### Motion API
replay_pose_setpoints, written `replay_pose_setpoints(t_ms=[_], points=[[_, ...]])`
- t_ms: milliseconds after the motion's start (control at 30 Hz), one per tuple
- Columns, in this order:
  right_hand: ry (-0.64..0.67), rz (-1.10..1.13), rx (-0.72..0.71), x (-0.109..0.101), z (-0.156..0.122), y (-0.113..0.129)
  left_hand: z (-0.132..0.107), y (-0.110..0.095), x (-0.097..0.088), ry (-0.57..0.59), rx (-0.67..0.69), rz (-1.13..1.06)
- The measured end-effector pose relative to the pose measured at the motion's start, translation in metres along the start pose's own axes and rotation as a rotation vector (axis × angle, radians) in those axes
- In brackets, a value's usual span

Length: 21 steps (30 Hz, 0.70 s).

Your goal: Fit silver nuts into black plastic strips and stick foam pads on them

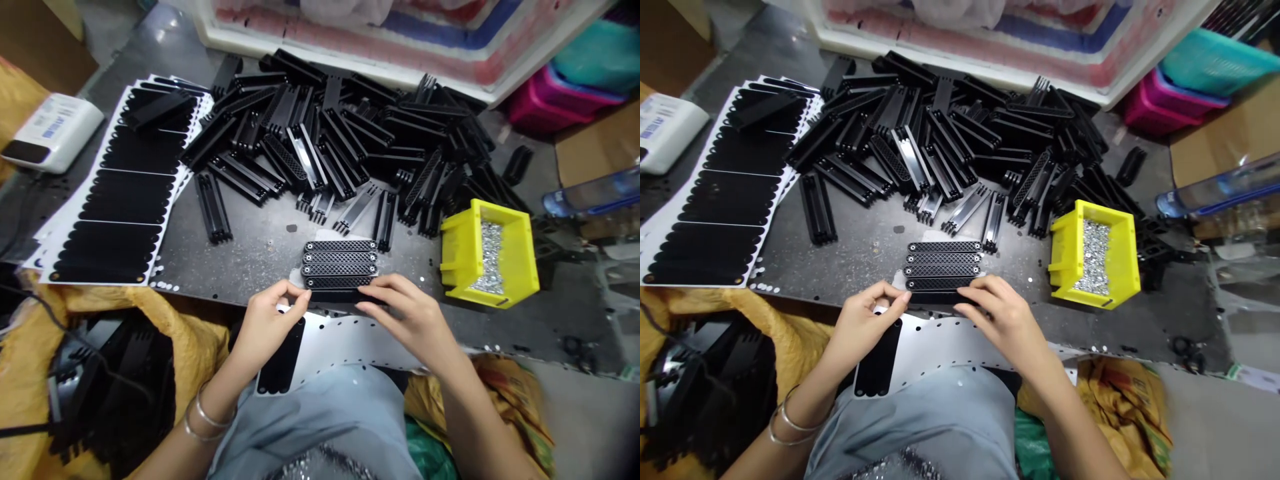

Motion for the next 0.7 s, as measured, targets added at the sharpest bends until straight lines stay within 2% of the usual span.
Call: replay_pose_setpoints(t_ms=[67,133,267,367,500,567,633,700], points=[[-0.042,0.101,0.102,-0.008,-0.007,-0.015,0.001,-0.001,-0.001,-0.009,0.011,0.016],[-0.084,0.164,0.125,-0.010,-0.011,-0.025,0.001,-0.001,-0.002,-0.020,0.019,0.035],[-0.103,0.199,0.079,-0.005,-0.012,-0.035,0.004,0.000,-0.003,-0.025,0.008,0.046],[-0.097,0.171,0.021,-0.003,-0.014,-0.032,0.003,0.002,-0.002,-0.023,-0.002,0.038],[-0.264,-0.061,-0.042,-0.004,-0.017,-0.002,-0.007,-0.002,-0.002,-0.140,0.009,-0.086],[-0.257,-0.047,-0.110,0.012,-0.015,0.024,-0.014,-0.009,0.001,-0.172,0.023,-0.187],[-0.195,0.001,-0.205,0.034,-0.011,0.048,-0.018,-0.016,0.006,-0.178,0.036,-0.249],[-0.186,-0.019,-0.272,0.053,-0.007,0.064,-0.019,-0.021,0.009,-0.192,0.038,-0.288]])
Point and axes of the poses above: each hand's wrist, its own z-axis towards the middle knuckle, its own x-axis out of the palm, y = z × x, the point moved 6 cm from there along z, towards the middle knuckle, and after that the axes turned 5 degrees about -x, right-handed, at the moved point
